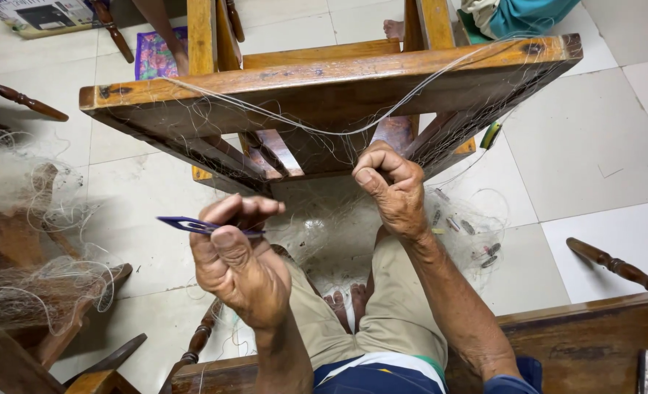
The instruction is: Weaving and repairing a fishing net using a netting needle and scissors
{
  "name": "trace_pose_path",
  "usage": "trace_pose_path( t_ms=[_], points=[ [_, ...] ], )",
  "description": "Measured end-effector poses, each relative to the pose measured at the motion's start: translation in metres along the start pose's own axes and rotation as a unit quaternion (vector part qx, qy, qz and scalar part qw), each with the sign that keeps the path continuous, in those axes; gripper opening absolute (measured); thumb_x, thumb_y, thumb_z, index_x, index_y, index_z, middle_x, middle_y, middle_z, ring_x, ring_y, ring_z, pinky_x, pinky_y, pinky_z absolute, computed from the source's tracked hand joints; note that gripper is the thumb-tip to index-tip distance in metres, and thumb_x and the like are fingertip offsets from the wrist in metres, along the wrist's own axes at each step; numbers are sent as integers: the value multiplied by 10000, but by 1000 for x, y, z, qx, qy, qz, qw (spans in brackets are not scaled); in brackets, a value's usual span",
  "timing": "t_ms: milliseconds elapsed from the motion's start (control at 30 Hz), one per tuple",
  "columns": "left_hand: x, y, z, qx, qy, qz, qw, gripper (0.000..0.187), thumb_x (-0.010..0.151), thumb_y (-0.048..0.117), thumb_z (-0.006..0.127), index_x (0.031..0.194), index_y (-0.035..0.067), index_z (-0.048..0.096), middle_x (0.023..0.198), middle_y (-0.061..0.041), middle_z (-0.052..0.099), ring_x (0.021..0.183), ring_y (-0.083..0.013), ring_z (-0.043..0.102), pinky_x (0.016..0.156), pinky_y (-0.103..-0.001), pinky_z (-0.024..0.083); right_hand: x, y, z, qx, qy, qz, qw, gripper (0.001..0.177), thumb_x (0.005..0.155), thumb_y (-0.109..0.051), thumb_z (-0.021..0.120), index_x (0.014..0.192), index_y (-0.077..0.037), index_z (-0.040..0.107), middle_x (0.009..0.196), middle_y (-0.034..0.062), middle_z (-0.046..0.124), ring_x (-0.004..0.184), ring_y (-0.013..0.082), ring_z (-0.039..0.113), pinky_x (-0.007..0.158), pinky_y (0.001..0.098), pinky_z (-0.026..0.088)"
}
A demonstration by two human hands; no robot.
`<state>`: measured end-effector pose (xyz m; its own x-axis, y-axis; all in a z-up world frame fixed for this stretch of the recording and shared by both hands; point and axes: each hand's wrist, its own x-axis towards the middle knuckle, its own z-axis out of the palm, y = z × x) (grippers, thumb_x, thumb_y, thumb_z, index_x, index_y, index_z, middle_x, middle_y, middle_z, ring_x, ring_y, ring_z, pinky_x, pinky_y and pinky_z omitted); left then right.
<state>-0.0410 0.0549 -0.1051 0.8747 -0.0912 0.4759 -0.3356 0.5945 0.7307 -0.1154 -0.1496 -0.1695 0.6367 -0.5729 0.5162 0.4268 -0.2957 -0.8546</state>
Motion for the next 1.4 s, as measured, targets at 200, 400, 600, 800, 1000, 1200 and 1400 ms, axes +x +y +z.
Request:
trace_pose_path(
  t_ms=[200, 400, 600, 800, 1000, 1200, 1400],
  points=[
    [-32, -33, -79, 151, -71, -100, 981, 319, 1301, 297, 642, 1536, 116, 759, 1264, 15, 761, 1045, -98, 686, 947, -264, 658, 1, -6, 3, -65, 27, -44, 997, 234, 1198, -241, 728, 1066, -48, 718, 1025, 55, 662, 963, 185, 626, 932, 338, 523],
    [-28, -3, -86, 546, -209, -36, 811, 579, 1305, 376, 370, 1573, 57, 772, 1146, -98, 698, 1011, -274, 707, 842, -459, 556, -2, -7, 4, -73, 62, -30, 995, 287, 1200, -317, 728, 1089, -53, 733, 1059, 81, 715, 999, 189, 675, 967, 339, 539],
    [-36, -18, -127, 644, -217, -12, 734, 419, 1260, 312, 611, 1597, 143, 795, 1105, -76, 703, 1056, -307, 651, 869, -503, 559, -3, -17, 10, -101, 60, -49, 992, 264, 1208, -276, 707, 1083, -44, 717, 1061, 96, 709, 998, 212, 670, 973, 360, 541],
    [-32, -19, -135, 415, -94, -157, 891, 439, 1253, 292, 630, 1598, 64, 777, 1082, -3, 612, 1062, -165, 614, 810, -291, 575, -7, -16, 16, -93, 66, -41, 993, 291, 1201, -311, 715, 1092, -41, 743, 1066, 91, 712, 992, 196, 666, 947, 351, 549],
    [-28, -11, -145, 364, -175, -213, 890, 463, 1212, 369, 612, 1589, 132, 741, 1401, -112, 835, 1237, -237, 802, 978, -376, 770, -4, -15, 12, -72, 96, -19, 993, 209, 1187, -221, 717, 1052, -62, 717, 1035, 46, 660, 946, 190, 732, 922, 341, 632],
    [-15, 15, -150, 445, -381, -265, 766, 315, 1190, 425, 664, 1432, 235, 730, 727, 25, 545, 616, -133, 516, 593, -368, 399, -3, -12, 15, -95, 84, -42, 991, 227, 1198, -221, 703, 1064, -38, 701, 1046, 81, 639, 959, 231, 736, 927, 384, 693],
    [-42, 1, -175, 173, -250, -150, 941, 385, 1216, 344, 681, 1437, 33, 739, 1379, -158, 802, 900, -131, 749, 695, -240, 705, -9, 6, 10, -104, 115, -15, 988, 166, 1207, -221, 717, 1123, -78, 707, 1075, 15, 622, 983, 143, 579, 930, 319, 493]
  ],
)
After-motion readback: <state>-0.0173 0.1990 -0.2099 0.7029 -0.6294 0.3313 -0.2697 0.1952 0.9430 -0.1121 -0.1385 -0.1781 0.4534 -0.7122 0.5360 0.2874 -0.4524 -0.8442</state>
